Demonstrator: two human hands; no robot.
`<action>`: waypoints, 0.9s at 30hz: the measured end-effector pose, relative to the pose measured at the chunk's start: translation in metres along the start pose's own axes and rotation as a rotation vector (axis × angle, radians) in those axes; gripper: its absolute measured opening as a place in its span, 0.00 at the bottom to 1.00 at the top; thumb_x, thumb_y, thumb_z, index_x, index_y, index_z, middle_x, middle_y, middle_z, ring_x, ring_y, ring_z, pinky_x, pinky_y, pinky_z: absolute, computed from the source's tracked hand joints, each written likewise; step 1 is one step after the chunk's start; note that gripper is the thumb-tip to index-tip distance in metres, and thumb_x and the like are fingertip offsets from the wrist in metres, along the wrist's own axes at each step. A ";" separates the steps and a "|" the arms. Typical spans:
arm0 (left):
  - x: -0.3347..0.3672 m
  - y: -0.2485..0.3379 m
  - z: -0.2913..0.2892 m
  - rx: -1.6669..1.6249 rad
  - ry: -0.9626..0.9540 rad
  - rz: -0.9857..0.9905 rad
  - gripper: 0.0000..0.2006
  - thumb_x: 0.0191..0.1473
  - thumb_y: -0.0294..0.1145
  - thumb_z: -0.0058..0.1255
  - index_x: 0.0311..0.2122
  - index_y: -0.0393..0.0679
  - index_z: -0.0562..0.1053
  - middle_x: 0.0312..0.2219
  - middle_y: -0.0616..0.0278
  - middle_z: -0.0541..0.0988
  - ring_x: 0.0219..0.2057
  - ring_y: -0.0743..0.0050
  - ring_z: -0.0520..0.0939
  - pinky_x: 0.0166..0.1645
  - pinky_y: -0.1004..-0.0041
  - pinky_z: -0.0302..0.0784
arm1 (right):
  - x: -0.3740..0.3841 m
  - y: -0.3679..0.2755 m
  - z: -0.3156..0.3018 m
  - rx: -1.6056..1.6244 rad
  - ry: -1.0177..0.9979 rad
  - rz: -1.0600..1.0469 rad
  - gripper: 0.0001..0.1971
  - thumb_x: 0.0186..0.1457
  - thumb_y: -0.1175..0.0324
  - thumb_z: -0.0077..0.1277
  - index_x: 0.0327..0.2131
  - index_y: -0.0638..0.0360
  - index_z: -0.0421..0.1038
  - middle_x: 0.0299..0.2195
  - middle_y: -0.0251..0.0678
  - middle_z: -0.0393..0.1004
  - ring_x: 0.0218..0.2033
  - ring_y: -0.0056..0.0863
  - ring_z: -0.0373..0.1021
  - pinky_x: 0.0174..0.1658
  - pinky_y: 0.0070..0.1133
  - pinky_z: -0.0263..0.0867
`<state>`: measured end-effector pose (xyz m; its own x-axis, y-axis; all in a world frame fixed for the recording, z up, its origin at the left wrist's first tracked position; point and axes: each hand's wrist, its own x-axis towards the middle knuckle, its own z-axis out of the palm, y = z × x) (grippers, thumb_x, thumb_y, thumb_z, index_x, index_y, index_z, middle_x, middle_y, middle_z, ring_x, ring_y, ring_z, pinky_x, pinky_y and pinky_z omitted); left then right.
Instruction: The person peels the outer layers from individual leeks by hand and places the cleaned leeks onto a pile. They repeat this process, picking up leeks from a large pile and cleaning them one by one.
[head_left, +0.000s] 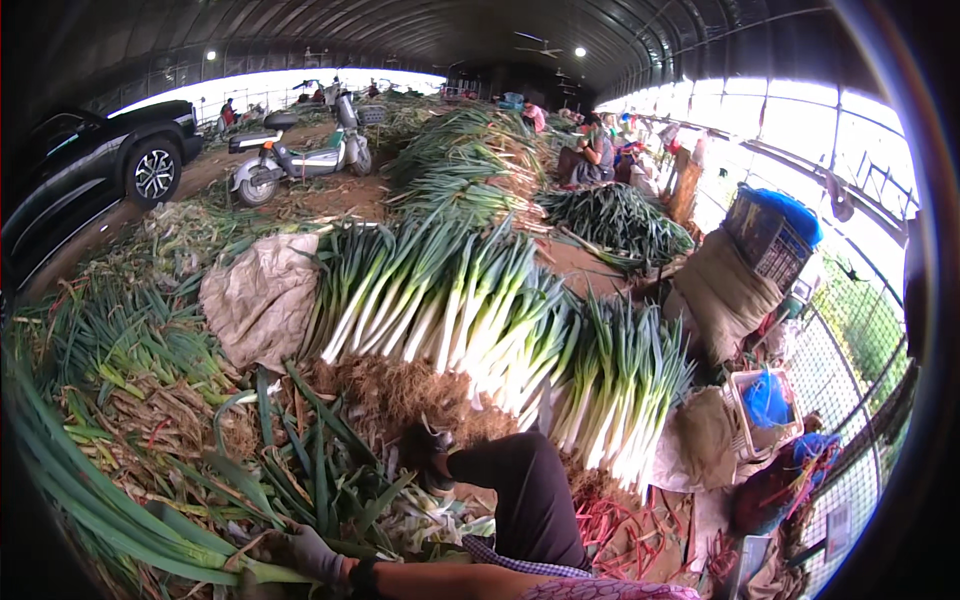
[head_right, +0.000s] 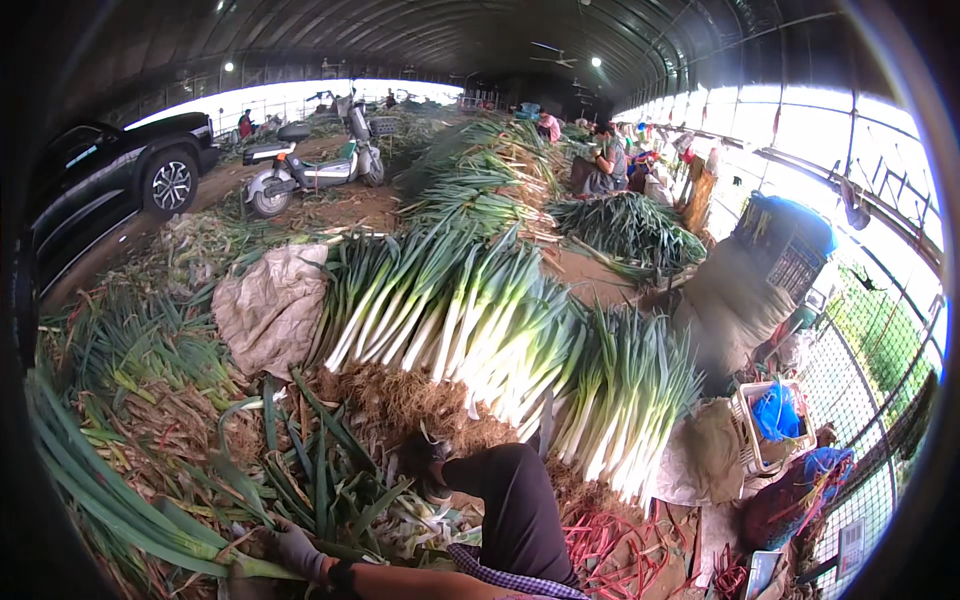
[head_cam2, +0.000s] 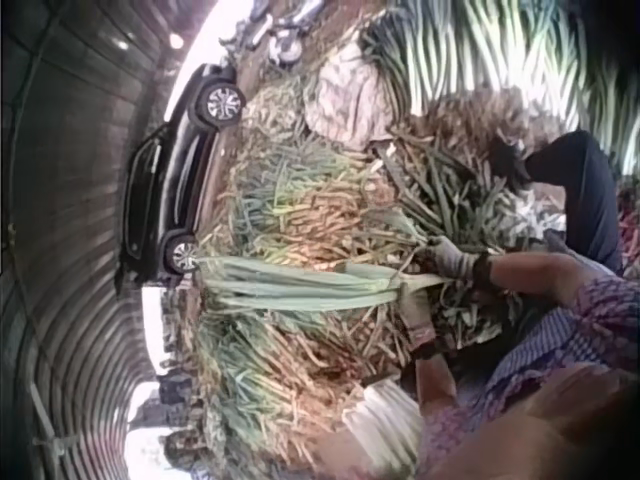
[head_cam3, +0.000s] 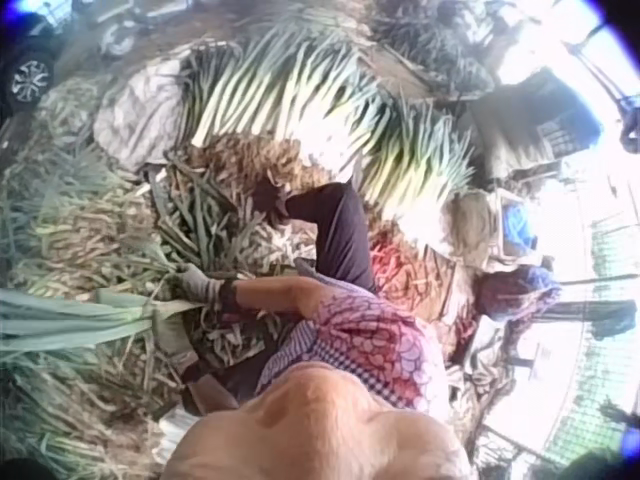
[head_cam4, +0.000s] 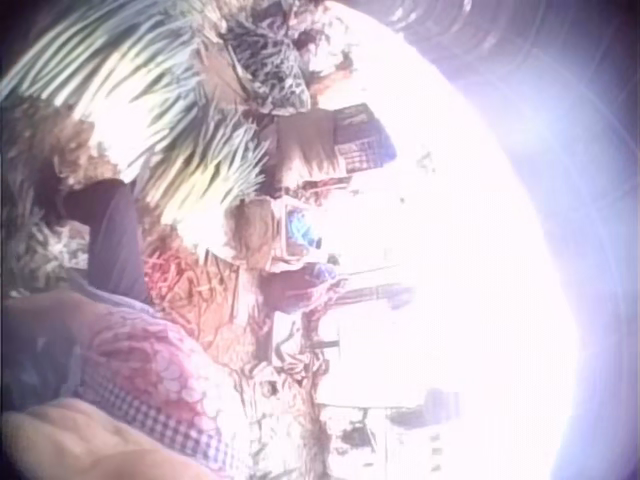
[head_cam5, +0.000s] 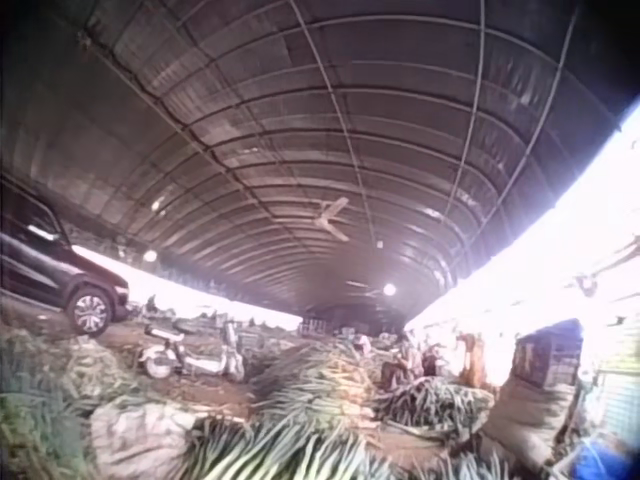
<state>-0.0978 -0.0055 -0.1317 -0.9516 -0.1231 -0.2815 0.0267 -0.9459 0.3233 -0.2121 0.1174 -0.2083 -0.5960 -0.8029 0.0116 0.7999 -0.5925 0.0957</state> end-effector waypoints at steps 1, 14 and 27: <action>-0.005 -0.007 0.019 0.184 0.062 0.094 0.14 0.61 0.40 0.40 0.44 0.41 0.70 0.36 0.55 0.74 0.39 0.65 0.74 0.49 0.67 0.69 | 0.000 0.000 0.004 -0.133 0.156 -0.057 0.16 0.60 0.60 0.40 0.38 0.66 0.67 0.34 0.41 0.71 0.37 0.35 0.67 0.51 0.26 0.63; -0.026 0.070 -0.031 1.027 0.405 0.828 0.12 0.46 0.30 0.59 0.34 0.37 0.71 0.31 0.60 0.76 0.31 0.68 0.75 0.37 0.71 0.75 | -0.150 -0.137 -0.067 -1.959 1.105 -0.169 0.15 0.51 0.58 0.49 0.40 0.51 0.75 0.32 0.41 0.77 0.34 0.40 0.74 0.33 0.33 0.67; -0.012 0.127 -0.192 1.001 0.319 0.805 0.14 0.49 0.31 0.57 0.39 0.36 0.71 0.34 0.58 0.77 0.34 0.70 0.77 0.39 0.71 0.75 | -0.038 0.025 0.058 -2.302 -0.170 -0.271 0.29 0.46 0.58 0.54 0.51 0.53 0.61 0.40 0.47 0.72 0.39 0.42 0.71 0.41 0.34 0.67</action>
<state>-0.0240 -0.1814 -0.2606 -0.6596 -0.7369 0.1477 0.1798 0.0361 0.9830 -0.1737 0.1364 -0.1485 -0.5648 -0.7827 0.2614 -0.6141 0.1871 -0.7667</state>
